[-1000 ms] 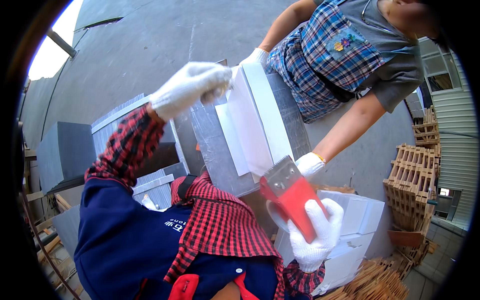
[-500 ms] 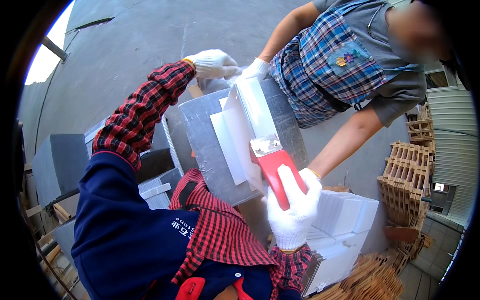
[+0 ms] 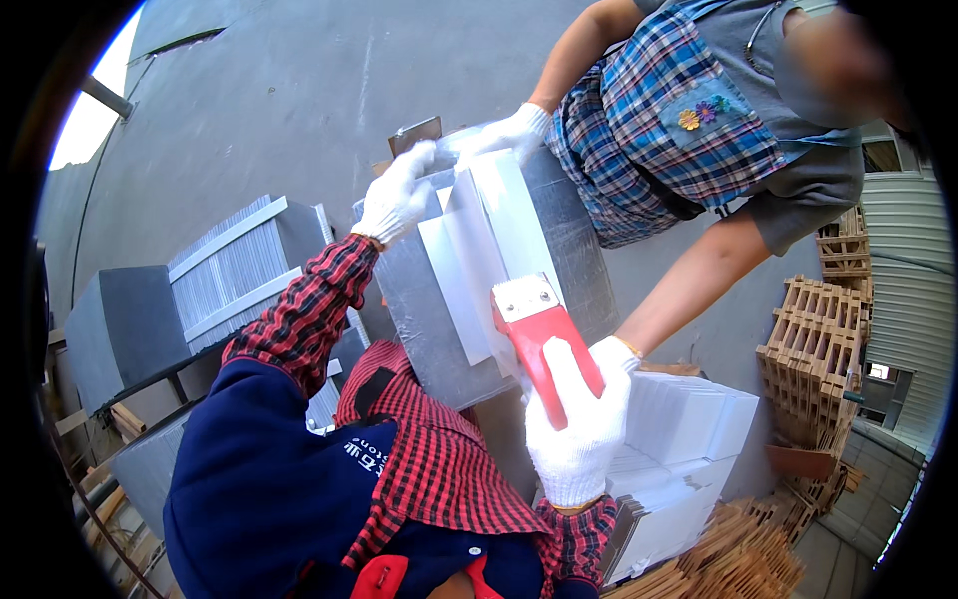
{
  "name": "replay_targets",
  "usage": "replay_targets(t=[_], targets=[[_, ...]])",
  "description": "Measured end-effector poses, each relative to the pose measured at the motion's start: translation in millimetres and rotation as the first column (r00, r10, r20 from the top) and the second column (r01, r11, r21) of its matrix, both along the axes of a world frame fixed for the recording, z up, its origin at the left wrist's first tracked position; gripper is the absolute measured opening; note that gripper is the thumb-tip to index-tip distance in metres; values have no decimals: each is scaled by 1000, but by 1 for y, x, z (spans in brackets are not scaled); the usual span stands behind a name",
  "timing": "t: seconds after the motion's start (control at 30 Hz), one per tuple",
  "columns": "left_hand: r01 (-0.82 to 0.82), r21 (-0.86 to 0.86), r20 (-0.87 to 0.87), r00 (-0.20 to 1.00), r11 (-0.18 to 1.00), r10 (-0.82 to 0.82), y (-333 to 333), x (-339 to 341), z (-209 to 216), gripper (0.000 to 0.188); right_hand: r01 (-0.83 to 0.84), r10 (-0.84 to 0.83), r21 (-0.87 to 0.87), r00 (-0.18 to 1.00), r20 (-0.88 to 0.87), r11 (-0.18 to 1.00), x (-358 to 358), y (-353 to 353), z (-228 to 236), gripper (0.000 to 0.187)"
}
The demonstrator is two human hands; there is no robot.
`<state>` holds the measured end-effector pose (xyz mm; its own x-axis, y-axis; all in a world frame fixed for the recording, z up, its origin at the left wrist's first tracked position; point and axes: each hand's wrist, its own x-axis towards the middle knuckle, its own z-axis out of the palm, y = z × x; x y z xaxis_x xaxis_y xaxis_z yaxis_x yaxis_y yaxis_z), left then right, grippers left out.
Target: The person picks up gray rectangular panels and places them on a work surface. They use a handheld tape dispenser to apply clear tape over the panels, then stack the wrapped panels on a nearby pile. The process repeats with multiple panels throughout the clip.
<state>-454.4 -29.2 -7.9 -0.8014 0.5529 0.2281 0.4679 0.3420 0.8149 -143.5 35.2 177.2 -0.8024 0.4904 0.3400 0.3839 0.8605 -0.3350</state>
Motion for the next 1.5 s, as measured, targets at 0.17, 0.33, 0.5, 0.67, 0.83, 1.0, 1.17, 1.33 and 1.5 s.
replay_targets(t=[0.17, 0.33, 0.5, 0.67, 0.83, 1.0, 1.17, 1.33, 1.5], targets=[[261, 235, -548, 831, 936, -94, 0, 26, 18, 73, -59, 59, 22, 998, 21, 998, -1, 2, -6, 55], [636, -659, 282, 703, 401, -653, -88, 71, -74, 55, -70, 71, 61, 997, -19, 996, 7, 5, -9, 56], [454, -805, 279, 858, 382, -431, -124, 56, -18, 44, -38, 38, 4, 997, -61, 999, 33, 2, -5, 57], [321, -129, -528, 778, 938, -339, -75, 71, 97, 53, 0, -1, -42, 999, -46, 999, 92, -9, -11, 58], [511, -547, -564, 360, 663, -743, 5, 118, 131, 82, 65, -67, -87, 997, -29, 994, 176, -12, -30, 57], [491, -674, -516, 224, 553, -827, 27, 141, 107, 91, 85, -93, -121, 994, -59, 989, 225, -23, -49, 58], [489, -656, -518, 262, 575, -814, 26, 166, 97, 99, 102, -107, -90, 993, -51, 991, 249, -22, -72, 58], [586, -596, -459, 314, 550, -831, 15, 191, 93, 98, 45, -45, -28, 999, -24, 999, 249, -14, -85, 59], [556, -492, -445, 501, 670, -742, 23, 212, 77, 80, 38, -42, 20, 970, 240, 999, 217, 1, -81, 53]])
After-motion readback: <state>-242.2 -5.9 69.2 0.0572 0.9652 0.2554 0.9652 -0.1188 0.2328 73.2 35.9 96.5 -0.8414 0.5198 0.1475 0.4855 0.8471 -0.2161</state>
